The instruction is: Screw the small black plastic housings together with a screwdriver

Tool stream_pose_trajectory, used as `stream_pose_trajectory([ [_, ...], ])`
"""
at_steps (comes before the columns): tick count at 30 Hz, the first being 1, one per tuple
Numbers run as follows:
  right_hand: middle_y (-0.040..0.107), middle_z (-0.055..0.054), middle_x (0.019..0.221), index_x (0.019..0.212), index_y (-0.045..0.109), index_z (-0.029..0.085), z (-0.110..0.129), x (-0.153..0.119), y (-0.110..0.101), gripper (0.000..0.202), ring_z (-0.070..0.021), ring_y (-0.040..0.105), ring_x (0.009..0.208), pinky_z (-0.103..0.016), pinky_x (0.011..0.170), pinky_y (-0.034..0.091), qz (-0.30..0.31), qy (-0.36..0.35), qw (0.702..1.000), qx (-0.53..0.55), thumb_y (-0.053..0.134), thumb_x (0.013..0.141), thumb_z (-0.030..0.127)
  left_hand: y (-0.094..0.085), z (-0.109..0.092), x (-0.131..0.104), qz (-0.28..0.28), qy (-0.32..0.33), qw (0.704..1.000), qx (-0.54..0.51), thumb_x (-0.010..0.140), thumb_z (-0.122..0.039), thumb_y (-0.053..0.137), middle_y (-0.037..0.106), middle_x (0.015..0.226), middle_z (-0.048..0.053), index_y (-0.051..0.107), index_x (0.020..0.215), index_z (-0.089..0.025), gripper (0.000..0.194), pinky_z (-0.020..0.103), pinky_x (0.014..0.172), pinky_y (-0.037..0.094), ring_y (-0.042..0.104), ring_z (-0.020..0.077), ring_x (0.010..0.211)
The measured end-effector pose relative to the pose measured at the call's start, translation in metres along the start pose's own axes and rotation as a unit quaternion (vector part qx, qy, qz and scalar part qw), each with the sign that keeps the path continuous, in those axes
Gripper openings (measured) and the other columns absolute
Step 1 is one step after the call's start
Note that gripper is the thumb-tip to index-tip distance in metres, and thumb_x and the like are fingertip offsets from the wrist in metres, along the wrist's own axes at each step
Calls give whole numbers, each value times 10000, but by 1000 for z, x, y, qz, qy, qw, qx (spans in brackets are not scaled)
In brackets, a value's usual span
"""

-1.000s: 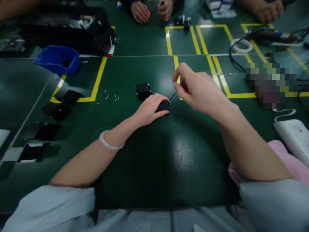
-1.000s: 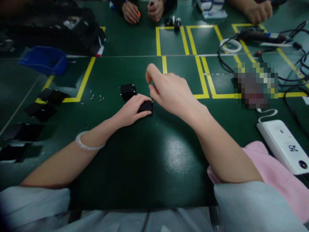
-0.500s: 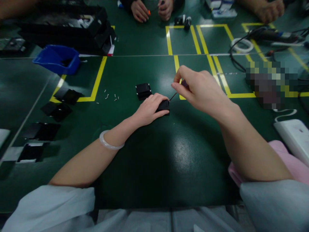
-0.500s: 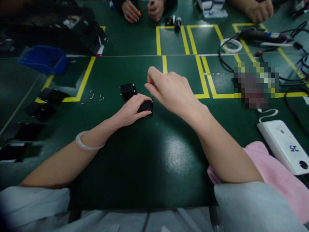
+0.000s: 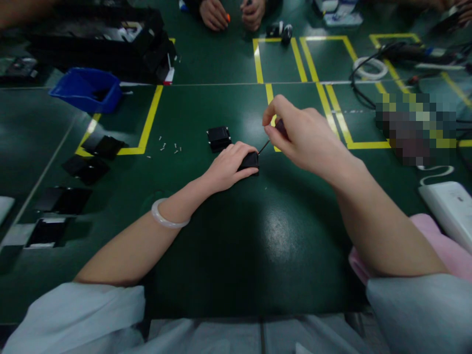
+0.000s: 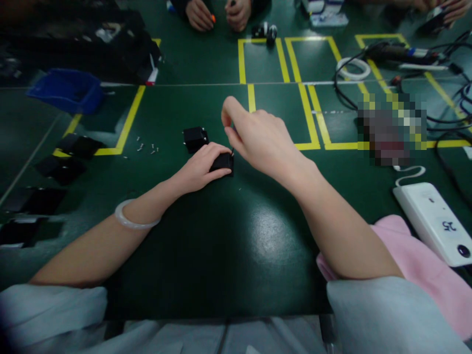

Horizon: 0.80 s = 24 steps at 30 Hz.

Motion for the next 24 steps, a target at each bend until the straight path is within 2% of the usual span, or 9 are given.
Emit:
stream_pose_trajectory([
  [3, 723, -89, 953, 1247, 521, 225, 1, -1, -1, 296, -277, 677, 844, -390, 756, 460, -11, -9, 1000, 10, 385, 999, 311, 0, 1, 0, 1, -2, 1000, 0, 962, -441, 577, 600, 1276, 129, 533, 1270, -191, 399, 451, 1047, 433, 557, 293, 1188],
  [7, 720, -84, 920, 1167, 567, 224, 2, -1, -2, 281, -275, 673, 847, -374, 735, 455, -17, -13, 1000, -1, 394, 1013, 385, 0, 0, -1, -2, 1, 1000, 3, 970, -449, 570, 599, 1279, 130, 532, 1275, -187, 404, 450, 1044, 433, 559, 291, 1185],
  [9, 722, -91, 919, 1153, 576, 218, 1, -1, -1, 281, -283, 675, 851, -380, 736, 454, -9, -6, 1000, -10, 379, 1014, 363, 0, 0, 0, -2, 4, 1000, 4, 972, -448, 569, 600, 1277, 135, 533, 1277, -176, 410, 446, 1045, 432, 559, 291, 1190],
  [13, 724, -96, 947, 1245, 523, 219, 1, -1, -1, 302, -286, 675, 842, -398, 756, 460, -8, -5, 1000, 5, 365, 999, 297, 0, 0, 0, -1, 5, 1000, 3, 972, -438, 572, 598, 1281, 139, 532, 1279, -171, 409, 447, 1047, 430, 558, 291, 1192],
  [19, 724, -96, 946, 1179, 561, 214, 0, 0, -1, 276, -300, 684, 888, -396, 766, 460, -5, 1, 1000, -4, 392, 1013, 356, 0, 0, 0, -2, 3, 1000, 3, 970, -442, 572, 600, 1272, 135, 533, 1274, -178, 405, 446, 1036, 435, 561, 290, 1174],
  [24, 730, -94, 973, 1232, 551, 212, 0, 1, -1, 294, -286, 684, 869, -389, 757, 453, -8, -1, 1000, -5, 378, 1008, 293, 0, 1, 0, -3, 6, 1000, 5, 975, -447, 569, 601, 1275, 138, 539, 1281, -166, 418, 443, 1039, 435, 562, 292, 1175],
])
Point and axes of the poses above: each hand's wrist, its own x-axis towards the middle knuckle, its own y-axis out of the palm, z = x × y, the point moved 10 cm from there along x, towards the middle knuckle
